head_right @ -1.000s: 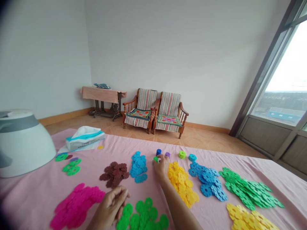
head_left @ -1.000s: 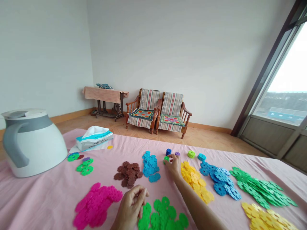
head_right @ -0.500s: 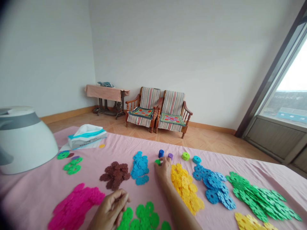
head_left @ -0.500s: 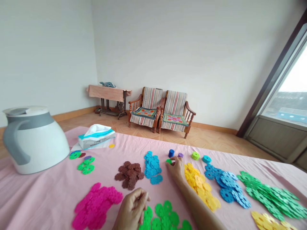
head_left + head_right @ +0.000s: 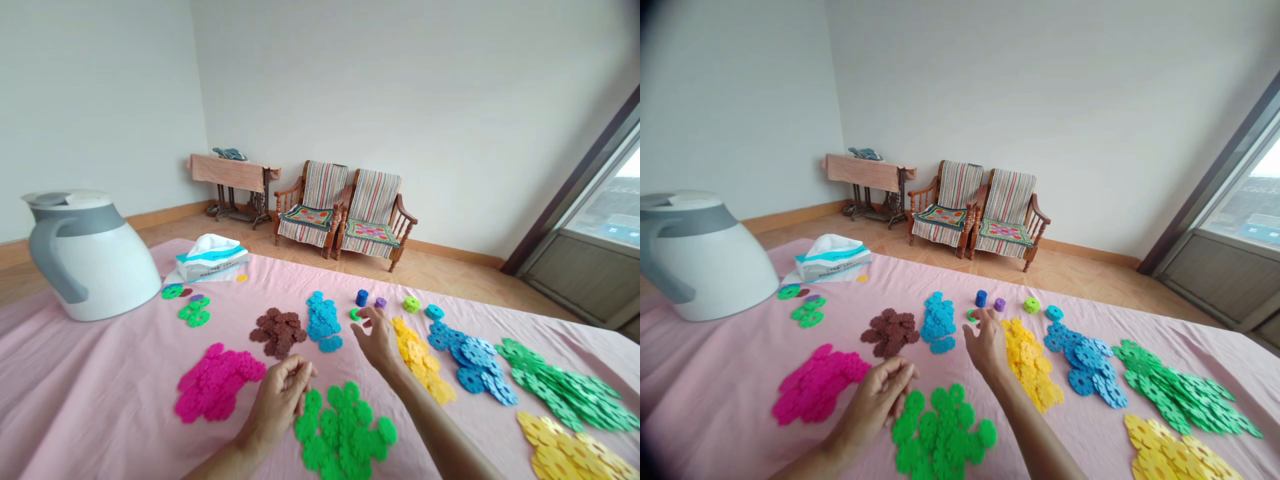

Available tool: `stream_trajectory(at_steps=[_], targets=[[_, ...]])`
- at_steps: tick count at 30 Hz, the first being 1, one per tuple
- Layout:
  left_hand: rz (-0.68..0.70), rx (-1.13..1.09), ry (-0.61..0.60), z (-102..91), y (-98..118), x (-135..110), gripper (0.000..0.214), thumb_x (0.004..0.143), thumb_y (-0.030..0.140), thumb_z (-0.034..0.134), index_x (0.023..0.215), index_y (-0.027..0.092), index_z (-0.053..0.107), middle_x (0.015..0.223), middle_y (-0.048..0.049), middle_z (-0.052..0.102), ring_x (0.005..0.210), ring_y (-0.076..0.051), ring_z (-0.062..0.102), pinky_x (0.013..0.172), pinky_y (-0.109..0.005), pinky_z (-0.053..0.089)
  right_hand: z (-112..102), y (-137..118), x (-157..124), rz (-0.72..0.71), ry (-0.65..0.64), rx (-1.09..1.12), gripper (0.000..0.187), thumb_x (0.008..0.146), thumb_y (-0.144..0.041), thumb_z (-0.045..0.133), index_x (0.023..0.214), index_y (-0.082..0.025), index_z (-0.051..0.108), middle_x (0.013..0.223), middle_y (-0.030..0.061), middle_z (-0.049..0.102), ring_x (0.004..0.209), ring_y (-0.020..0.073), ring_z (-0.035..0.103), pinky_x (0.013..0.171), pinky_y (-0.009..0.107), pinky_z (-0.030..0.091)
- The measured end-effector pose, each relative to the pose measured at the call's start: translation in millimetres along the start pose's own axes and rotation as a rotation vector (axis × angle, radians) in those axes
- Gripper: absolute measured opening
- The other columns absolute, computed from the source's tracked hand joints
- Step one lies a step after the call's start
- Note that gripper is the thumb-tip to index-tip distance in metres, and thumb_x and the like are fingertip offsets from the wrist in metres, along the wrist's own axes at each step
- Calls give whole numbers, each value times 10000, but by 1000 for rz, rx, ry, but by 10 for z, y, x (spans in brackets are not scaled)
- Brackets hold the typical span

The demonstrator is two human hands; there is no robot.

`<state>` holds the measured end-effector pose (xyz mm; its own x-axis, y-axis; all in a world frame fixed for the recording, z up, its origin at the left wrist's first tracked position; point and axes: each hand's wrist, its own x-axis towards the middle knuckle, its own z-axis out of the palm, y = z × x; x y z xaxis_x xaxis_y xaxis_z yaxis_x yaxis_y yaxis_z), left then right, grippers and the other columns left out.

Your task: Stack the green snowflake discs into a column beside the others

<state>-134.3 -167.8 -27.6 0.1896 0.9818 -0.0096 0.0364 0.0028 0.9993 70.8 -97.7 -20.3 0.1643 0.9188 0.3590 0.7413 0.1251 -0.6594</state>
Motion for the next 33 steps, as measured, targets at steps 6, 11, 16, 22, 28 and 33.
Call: stream_trajectory(at_steps=[6,11,16,22,28,33], targets=[[-2,-53,29,-4,21,-17,389,783,533,542,823,146,544,505,74,438,364,-50,406,330,-135,266,-354,-431,-651,-227,-578,41,280,654,-110,589,921,-193,611,890,28,590,781,146,563,693,249,428],[21,-30,4,-2,17,-15,357,803,504,530,820,148,545,523,69,453,369,-49,415,335,-135,274,-397,-429,-795,-136,-563,-147,208,668,-131,594,874,-157,604,890,64,572,816,186,543,697,274,407],[55,49,-20,2,19,-5,359,812,495,517,798,139,560,561,50,478,375,-52,425,337,-145,271,-380,-357,-769,-127,-549,-168,180,662,-128,599,840,-152,586,885,63,575,808,181,537,695,273,386],[99,164,-71,25,9,-9,320,806,458,551,819,140,585,529,53,468,382,-62,404,360,-160,278,-372,-422,-740,-60,-552,132,106,658,-77,541,702,-170,566,622,-33,529,595,100,477,542,202,327],[177,204,-111,42,7,-21,290,777,411,619,715,129,598,561,35,468,471,-75,411,424,-169,296,-231,-521,-809,-57,-428,366,145,692,-71,503,766,-180,564,616,-45,518,583,95,483,524,186,355],[89,71,-139,18,-6,-2,372,793,498,567,706,140,520,534,67,384,430,-61,346,392,-167,248,-144,-547,-902,-225,-380,243,390,697,-65,554,1054,-220,570,866,10,609,725,135,570,669,238,439]])
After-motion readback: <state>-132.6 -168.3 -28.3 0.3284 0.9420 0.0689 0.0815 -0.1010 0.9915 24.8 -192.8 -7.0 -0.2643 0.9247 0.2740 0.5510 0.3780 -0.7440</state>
